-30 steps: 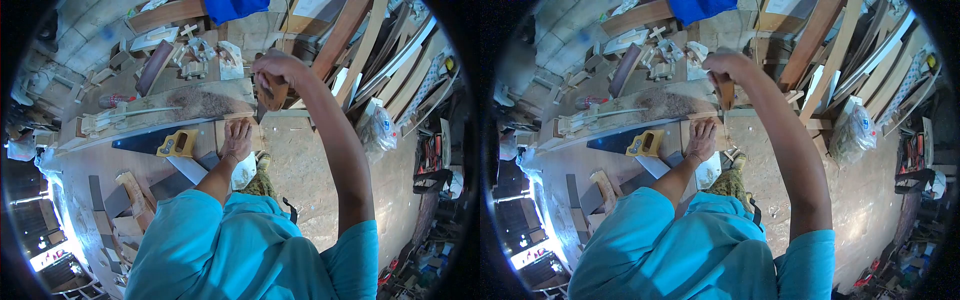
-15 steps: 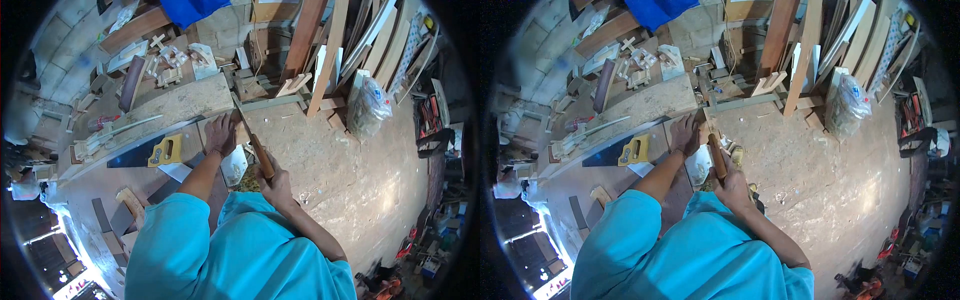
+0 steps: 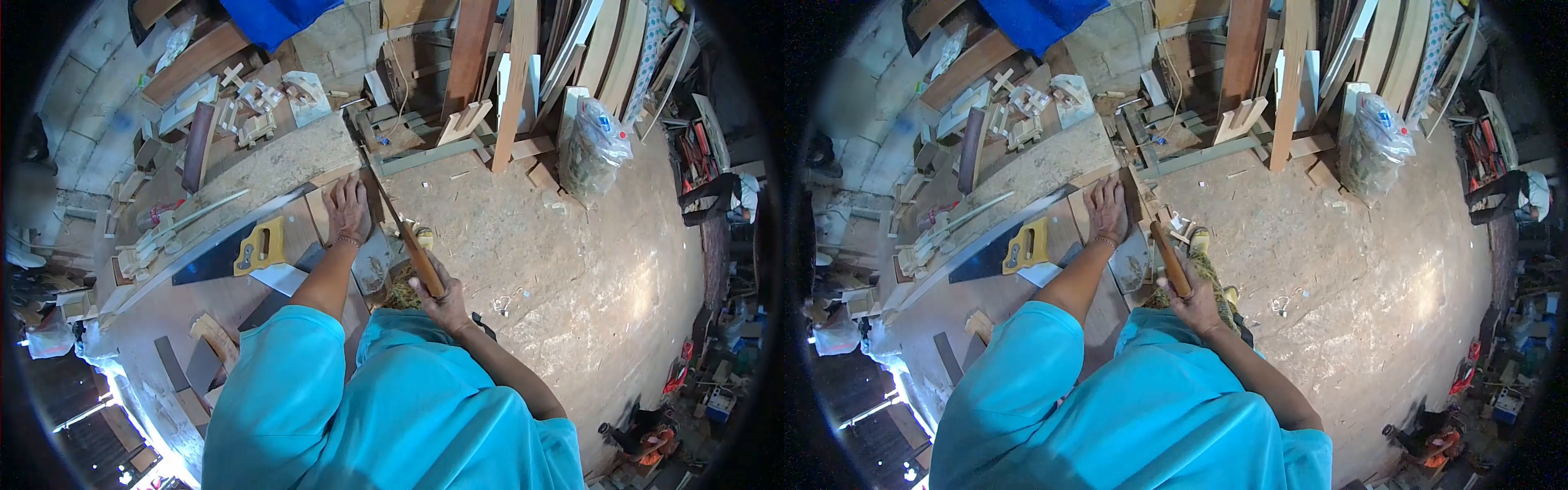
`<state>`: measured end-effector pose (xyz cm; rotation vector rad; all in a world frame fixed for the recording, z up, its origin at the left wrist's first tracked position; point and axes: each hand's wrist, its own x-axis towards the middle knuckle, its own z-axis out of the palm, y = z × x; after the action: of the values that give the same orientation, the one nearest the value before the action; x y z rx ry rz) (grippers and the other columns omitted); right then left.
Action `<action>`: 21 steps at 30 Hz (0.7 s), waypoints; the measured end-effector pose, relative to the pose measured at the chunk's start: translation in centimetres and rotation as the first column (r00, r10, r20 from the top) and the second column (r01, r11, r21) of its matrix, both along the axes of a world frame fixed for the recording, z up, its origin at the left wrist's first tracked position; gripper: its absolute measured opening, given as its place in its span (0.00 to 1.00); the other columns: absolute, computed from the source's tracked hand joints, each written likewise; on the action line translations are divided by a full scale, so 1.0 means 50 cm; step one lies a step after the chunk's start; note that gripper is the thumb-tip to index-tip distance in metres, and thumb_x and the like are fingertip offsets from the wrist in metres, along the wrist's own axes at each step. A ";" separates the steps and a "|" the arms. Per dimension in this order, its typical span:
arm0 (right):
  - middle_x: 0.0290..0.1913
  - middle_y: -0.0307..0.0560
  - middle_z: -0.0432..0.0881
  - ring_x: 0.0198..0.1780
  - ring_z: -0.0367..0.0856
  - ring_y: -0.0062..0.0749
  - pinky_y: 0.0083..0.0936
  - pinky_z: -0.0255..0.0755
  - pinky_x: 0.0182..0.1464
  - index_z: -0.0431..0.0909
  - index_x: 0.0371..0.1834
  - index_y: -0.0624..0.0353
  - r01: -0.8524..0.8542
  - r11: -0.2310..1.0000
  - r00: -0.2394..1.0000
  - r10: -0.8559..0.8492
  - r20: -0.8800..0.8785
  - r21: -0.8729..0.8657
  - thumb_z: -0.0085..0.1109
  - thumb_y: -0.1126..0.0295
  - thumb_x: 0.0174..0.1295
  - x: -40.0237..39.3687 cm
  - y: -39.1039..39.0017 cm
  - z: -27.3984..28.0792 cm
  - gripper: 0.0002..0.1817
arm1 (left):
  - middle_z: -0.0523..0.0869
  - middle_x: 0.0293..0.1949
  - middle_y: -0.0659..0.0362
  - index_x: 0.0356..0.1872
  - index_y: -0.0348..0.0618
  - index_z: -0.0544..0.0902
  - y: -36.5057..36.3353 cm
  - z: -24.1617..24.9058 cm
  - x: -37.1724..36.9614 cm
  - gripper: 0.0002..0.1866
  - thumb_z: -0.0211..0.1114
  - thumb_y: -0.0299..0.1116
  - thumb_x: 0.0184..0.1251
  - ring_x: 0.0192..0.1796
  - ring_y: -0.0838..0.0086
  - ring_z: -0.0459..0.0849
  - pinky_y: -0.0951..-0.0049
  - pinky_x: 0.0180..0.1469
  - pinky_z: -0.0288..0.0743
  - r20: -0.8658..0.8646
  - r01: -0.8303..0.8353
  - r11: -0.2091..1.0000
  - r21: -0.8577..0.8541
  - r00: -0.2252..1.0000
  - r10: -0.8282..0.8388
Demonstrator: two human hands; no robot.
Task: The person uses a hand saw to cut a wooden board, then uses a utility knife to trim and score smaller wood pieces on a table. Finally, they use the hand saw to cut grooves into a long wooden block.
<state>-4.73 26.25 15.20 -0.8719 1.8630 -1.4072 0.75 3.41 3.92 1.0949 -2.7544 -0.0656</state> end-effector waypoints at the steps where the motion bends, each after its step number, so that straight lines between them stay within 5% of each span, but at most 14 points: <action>1: 0.33 0.55 0.79 0.34 0.78 0.32 0.25 0.72 0.36 0.61 0.60 0.64 -0.012 0.999 0.998 0.014 -0.058 0.036 0.55 0.66 0.57 0.005 -0.003 0.016 0.28 | 0.60 0.62 0.59 0.55 0.48 0.66 -0.001 -0.006 -0.003 0.21 0.48 0.34 0.58 0.68 0.63 0.49 0.40 0.62 0.38 -0.008 0.007 1.000 -0.010 1.000 -0.007; 2: 0.29 0.59 0.79 0.28 0.81 0.42 0.30 0.73 0.32 0.59 0.61 0.62 -0.024 0.997 0.992 0.032 -0.121 0.072 0.54 0.60 0.58 0.006 -0.010 0.034 0.30 | 0.60 0.62 0.59 0.55 0.48 0.66 -0.005 -0.010 -0.011 0.21 0.48 0.34 0.58 0.68 0.63 0.49 0.40 0.62 0.38 -0.018 0.011 1.000 -0.015 1.000 -0.012; 5: 0.24 0.62 0.77 0.25 0.79 0.48 0.34 0.73 0.28 0.59 0.61 0.62 0.012 0.996 0.967 0.012 -0.255 0.092 0.51 0.56 0.59 0.023 -0.043 0.071 0.30 | 0.59 0.62 0.59 0.54 0.47 0.66 0.000 -0.006 -0.006 0.20 0.48 0.33 0.58 0.67 0.63 0.50 0.37 0.61 0.37 0.127 -0.012 0.999 -0.049 0.992 0.019; 6: 0.20 0.63 0.76 0.22 0.78 0.51 0.37 0.72 0.26 0.60 0.61 0.62 0.024 0.988 0.984 0.004 -0.179 0.154 0.53 0.58 0.59 0.022 -0.048 0.086 0.30 | 0.58 0.63 0.58 0.52 0.45 0.67 0.005 0.006 -0.010 0.21 0.51 0.37 0.56 0.68 0.62 0.49 0.36 0.61 0.37 0.106 -0.035 0.999 0.010 0.994 0.034; 9: 0.20 0.62 0.76 0.21 0.78 0.51 0.37 0.72 0.24 0.60 0.61 0.63 0.063 0.993 0.953 -0.031 -0.301 0.097 0.54 0.61 0.58 0.036 -0.040 0.104 0.30 | 0.56 0.64 0.56 0.52 0.44 0.67 0.014 0.032 -0.016 0.23 0.54 0.40 0.55 0.68 0.62 0.48 0.36 0.60 0.37 0.101 -0.062 0.995 0.078 0.993 0.054; 10: 0.30 0.60 0.80 0.31 0.82 0.40 0.29 0.74 0.32 0.60 0.60 0.66 0.007 0.947 0.980 0.058 -0.193 0.320 0.54 0.64 0.59 0.032 -0.030 0.146 0.28 | 0.56 0.64 0.56 0.52 0.44 0.67 0.015 0.035 -0.015 0.22 0.53 0.40 0.55 0.68 0.62 0.48 0.35 0.60 0.37 0.124 -0.073 0.994 0.086 0.990 0.062; 11: 0.30 0.60 0.80 0.31 0.82 0.40 0.29 0.74 0.32 0.60 0.60 0.66 0.000 0.948 0.979 0.065 -0.194 0.318 0.54 0.64 0.59 0.032 -0.014 0.144 0.28 | 0.56 0.64 0.56 0.52 0.44 0.67 0.003 0.009 -0.016 0.22 0.53 0.40 0.55 0.68 0.62 0.48 0.35 0.60 0.37 0.122 -0.080 0.993 0.083 0.990 0.070; 13: 0.27 0.62 0.79 0.26 0.81 0.48 0.33 0.76 0.28 0.59 0.61 0.65 0.045 0.996 0.955 -0.022 -0.295 0.072 0.54 0.66 0.58 0.040 0.027 0.138 0.29 | 0.56 0.64 0.56 0.54 0.45 0.65 -0.015 -0.032 -0.011 0.23 0.52 0.38 0.56 0.69 0.62 0.47 0.35 0.60 0.37 0.191 -0.039 0.999 -0.030 0.981 0.044; 15: 0.29 0.62 0.80 0.28 0.82 0.48 0.33 0.77 0.30 0.59 0.61 0.64 0.048 0.991 0.970 -0.016 -0.243 0.127 0.54 0.66 0.58 0.041 0.038 0.155 0.28 | 0.55 0.65 0.56 0.56 0.46 0.63 0.001 -0.030 -0.005 0.25 0.53 0.38 0.55 0.69 0.61 0.46 0.35 0.60 0.35 0.233 -0.051 0.998 0.035 0.972 0.041; 17: 0.34 0.60 0.80 0.30 0.83 0.42 0.27 0.76 0.35 0.62 0.59 0.65 0.077 0.974 0.977 -0.030 -0.213 0.214 0.54 0.68 0.58 0.045 0.019 0.162 0.25 | 0.54 0.65 0.57 0.56 0.46 0.63 0.002 -0.038 -0.004 0.27 0.55 0.38 0.53 0.69 0.61 0.45 0.36 0.60 0.35 0.084 -0.029 0.999 -0.017 0.996 0.030; 21: 0.23 0.59 0.77 0.22 0.80 0.39 0.28 0.71 0.24 0.64 0.57 0.65 0.050 0.962 0.959 0.029 -0.282 0.269 0.53 0.69 0.58 0.016 -0.049 0.098 0.24 | 0.53 0.65 0.57 0.56 0.46 0.63 0.001 -0.003 -0.002 0.27 0.56 0.37 0.52 0.69 0.61 0.45 0.36 0.60 0.35 0.114 -0.006 0.999 0.044 0.994 0.001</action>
<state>-3.92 23.79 20.10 -0.9608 2.2160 -1.0347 0.64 3.48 3.75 1.1482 -2.8646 -0.0663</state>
